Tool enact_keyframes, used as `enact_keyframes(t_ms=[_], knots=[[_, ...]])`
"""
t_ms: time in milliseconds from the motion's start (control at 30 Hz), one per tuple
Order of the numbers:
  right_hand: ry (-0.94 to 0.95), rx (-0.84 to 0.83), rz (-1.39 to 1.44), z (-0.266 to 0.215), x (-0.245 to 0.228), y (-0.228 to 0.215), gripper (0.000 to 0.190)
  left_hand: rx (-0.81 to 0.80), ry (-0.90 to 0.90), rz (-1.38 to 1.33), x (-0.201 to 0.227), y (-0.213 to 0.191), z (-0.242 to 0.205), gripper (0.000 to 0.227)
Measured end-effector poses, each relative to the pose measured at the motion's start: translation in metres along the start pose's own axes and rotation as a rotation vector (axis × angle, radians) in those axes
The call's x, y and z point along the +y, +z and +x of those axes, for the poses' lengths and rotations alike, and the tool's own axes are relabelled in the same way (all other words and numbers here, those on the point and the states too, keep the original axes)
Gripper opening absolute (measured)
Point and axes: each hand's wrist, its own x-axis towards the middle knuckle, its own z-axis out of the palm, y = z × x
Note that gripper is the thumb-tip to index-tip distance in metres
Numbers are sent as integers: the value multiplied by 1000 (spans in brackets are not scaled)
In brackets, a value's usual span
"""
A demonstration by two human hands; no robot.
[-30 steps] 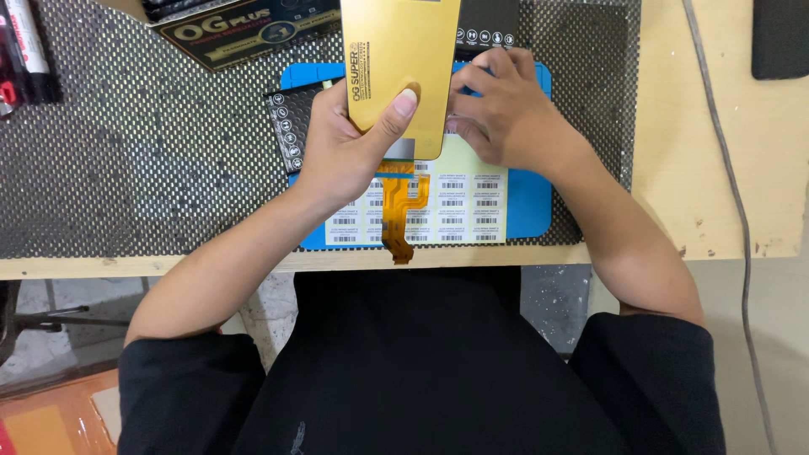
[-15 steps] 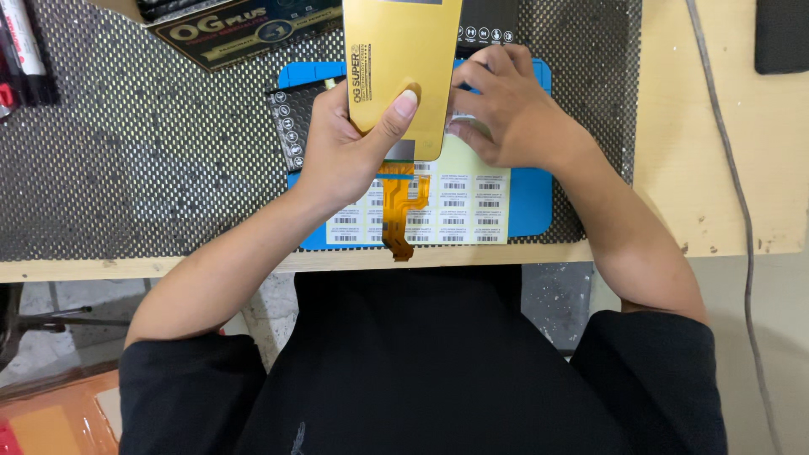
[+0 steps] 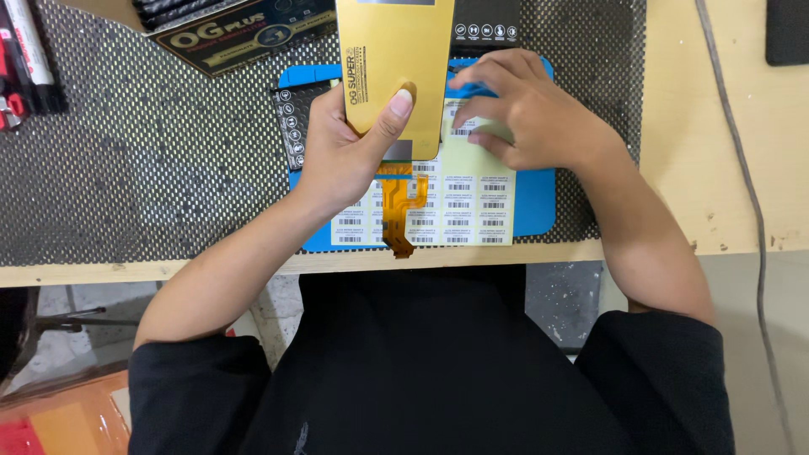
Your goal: The person repeatedly unpacks small black boxes, removes a gold-colored electronic component, and writes on a label with a pen. The person then places the component back into the box and repeats the process with several other units.
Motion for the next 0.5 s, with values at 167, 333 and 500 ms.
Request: enact_keyframes(t_ms=[167, 333, 500], knots=[[-7, 62, 77, -6, 11, 10, 15, 17, -3, 36, -9, 1, -2, 31], [104, 69, 342, -6, 9, -1, 29, 18, -56, 25, -16, 4, -3, 30], [106, 118, 654, -10, -5, -25, 36, -27, -48, 106, -19, 5, -4, 34]])
